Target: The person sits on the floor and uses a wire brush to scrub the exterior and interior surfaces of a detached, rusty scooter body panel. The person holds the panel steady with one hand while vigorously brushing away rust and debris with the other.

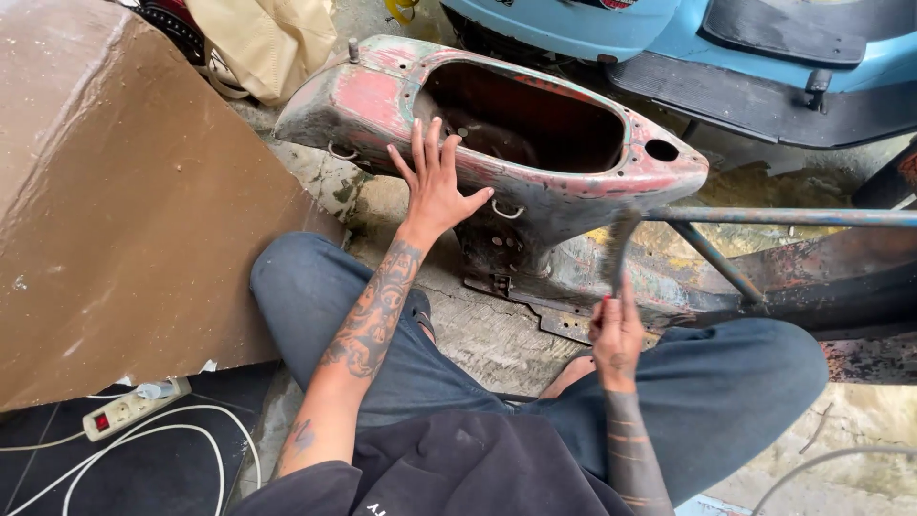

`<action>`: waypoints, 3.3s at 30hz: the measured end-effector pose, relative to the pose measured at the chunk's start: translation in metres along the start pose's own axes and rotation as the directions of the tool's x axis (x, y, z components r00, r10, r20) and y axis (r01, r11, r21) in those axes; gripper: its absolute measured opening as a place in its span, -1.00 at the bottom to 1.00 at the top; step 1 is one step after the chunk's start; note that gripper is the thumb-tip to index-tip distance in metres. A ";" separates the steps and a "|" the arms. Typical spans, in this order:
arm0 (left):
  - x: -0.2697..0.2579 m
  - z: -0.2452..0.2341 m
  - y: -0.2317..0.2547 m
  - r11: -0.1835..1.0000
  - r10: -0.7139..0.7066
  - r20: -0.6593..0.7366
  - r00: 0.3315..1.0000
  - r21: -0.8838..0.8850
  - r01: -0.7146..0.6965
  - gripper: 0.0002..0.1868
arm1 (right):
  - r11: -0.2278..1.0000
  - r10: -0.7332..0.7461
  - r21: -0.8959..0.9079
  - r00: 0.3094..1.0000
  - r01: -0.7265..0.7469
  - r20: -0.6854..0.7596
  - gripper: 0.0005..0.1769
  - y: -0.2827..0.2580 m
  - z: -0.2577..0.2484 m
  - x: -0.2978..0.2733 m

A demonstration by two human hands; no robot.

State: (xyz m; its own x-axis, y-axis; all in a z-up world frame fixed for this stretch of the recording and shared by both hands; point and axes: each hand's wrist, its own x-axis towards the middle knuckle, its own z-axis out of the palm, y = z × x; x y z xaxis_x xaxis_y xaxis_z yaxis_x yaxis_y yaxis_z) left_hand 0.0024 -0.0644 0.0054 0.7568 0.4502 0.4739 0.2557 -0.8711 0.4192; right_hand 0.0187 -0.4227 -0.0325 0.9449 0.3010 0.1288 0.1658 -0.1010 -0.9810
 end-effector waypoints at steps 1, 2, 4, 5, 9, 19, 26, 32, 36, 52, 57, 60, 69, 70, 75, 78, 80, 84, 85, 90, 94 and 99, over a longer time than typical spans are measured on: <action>-0.002 0.000 0.005 1.000 0.008 0.004 1.000 0.002 -0.008 -0.01 | 1.000 0.002 0.005 1.000 -0.002 -0.007 -0.47 0.007 0.001 -0.007; -0.004 0.000 0.009 1.000 -0.024 0.012 1.000 0.007 0.024 0.03 | 1.000 -0.003 0.012 1.000 0.003 0.030 -0.46 0.013 0.003 -0.013; -0.003 0.000 0.017 0.999 -0.049 0.012 0.999 0.020 0.049 0.06 | 0.999 -0.018 0.029 0.998 0.016 0.066 -0.45 0.024 0.004 -0.018; -0.004 0.002 0.021 0.998 -0.058 0.012 0.998 0.007 0.058 0.05 | 1.000 -0.020 0.021 0.996 0.018 0.089 -0.44 0.028 0.002 -0.021; -0.006 0.015 0.027 0.999 -0.004 -0.002 1.000 -0.038 0.004 -0.11 | 0.994 -0.045 -0.099 0.993 0.056 0.106 -0.42 0.029 -0.010 -0.027; -0.001 0.015 0.027 1.000 0.000 -0.059 0.998 -0.022 -0.001 -0.15 | 0.999 0.005 0.051 0.999 -0.008 0.047 -0.43 0.018 -0.013 -0.022; 0.027 0.002 -0.024 0.974 0.224 0.109 0.968 0.009 -0.226 -0.27 | 0.995 0.001 -0.104 0.995 0.009 0.095 -0.47 0.008 -0.005 -0.028; 0.035 -0.014 -0.085 0.944 0.325 0.144 0.935 0.011 -0.330 -0.25 | 0.996 0.080 0.027 0.996 -0.081 0.042 -0.63 0.021 0.034 -0.026; 0.034 -0.007 -0.089 0.951 0.308 0.100 0.946 -0.038 -0.306 -0.26 | 0.978 -0.074 0.200 0.997 0.065 0.035 -0.75 0.041 0.096 0.004; 0.031 -0.005 -0.085 0.961 0.256 0.157 0.954 -0.148 -0.234 -0.29 | 0.818 -0.306 -0.520 0.952 0.246 -0.029 -0.72 0.078 0.187 0.052; 0.037 -0.012 -0.080 0.952 0.277 0.163 0.947 -0.178 -0.248 -0.36 | 0.884 -0.226 -0.444 0.965 0.147 -0.132 -0.76 0.050 0.202 0.052; 0.037 -0.006 -0.085 0.948 0.291 0.153 0.944 -0.179 -0.264 -0.34 | 0.790 -0.328 -0.553 0.945 0.265 -0.016 -0.74 0.079 0.175 0.069; 0.032 -0.011 -0.080 0.953 0.274 0.143 0.951 -0.171 -0.249 -0.33 | 0.816 -0.139 -0.565 0.990 0.120 0.010 -0.78 0.046 0.087 0.054; 0.033 -0.010 -0.079 0.953 0.275 0.137 0.952 -0.172 -0.251 -0.33 | 0.815 -0.145 -0.566 0.989 0.125 0.010 -0.78 0.047 0.074 0.051; 0.034 -0.012 -0.080 0.956 0.263 0.153 0.953 -0.171 -0.236 -0.33 | 0.793 0.035 -0.609 0.997 0.018 0.074 -0.70 0.035 0.017 0.027; 0.033 -0.011 -0.081 0.957 0.261 0.143 0.955 -0.165 -0.237 -0.34 | 0.792 -0.013 -0.602 0.988 0.102 0.151 -0.72 0.041 -0.013 0.026; 0.034 -0.011 -0.082 0.957 0.265 0.141 0.954 -0.162 -0.242 -0.34 | 0.775 -0.012 -0.619 0.982 0.127 0.187 -0.73 0.031 -0.020 0.026; 0.033 -0.010 -0.083 0.955 0.278 0.139 0.951 -0.144 -0.259 -0.34 | 0.591 0.016 -0.770 0.951 0.241 0.310 -0.77 -0.003 -0.038 0.029; 0.034 -0.012 -0.082 0.951 0.294 0.143 0.945 -0.142 -0.274 -0.34 | 0.598 0.013 -0.768 0.955 0.230 0.296 -0.77 -0.006 -0.045 0.032; 0.038 -0.034 -0.066 0.973 0.229 0.269 0.935 -0.103 -0.209 -0.41 | 0.522 0.203 -0.821 0.901 0.231 0.383 -0.66 -0.075 -0.051 0.048; 0.035 -0.027 -0.071 0.972 0.232 0.270 0.935 -0.105 -0.211 -0.41 | 0.513 0.093 -0.779 0.879 0.361 0.469 -0.59 -0.088 -0.017 0.072; 0.030 -0.014 -0.076 0.956 0.255 0.114 0.960 -0.181 -0.232 -0.56 | 0.518 -0.068 -0.659 0.794 0.546 0.604 -0.76 -0.100 0.052 0.094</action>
State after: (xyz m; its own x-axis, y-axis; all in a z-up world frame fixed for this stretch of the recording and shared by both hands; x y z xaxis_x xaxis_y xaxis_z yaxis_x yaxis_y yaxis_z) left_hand -0.0025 0.0186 -0.0015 0.8607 0.1877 0.4733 -0.0403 -0.9015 0.4309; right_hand 0.0759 -0.3353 0.0702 0.5682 0.8188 0.0812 0.7877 -0.5127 -0.3417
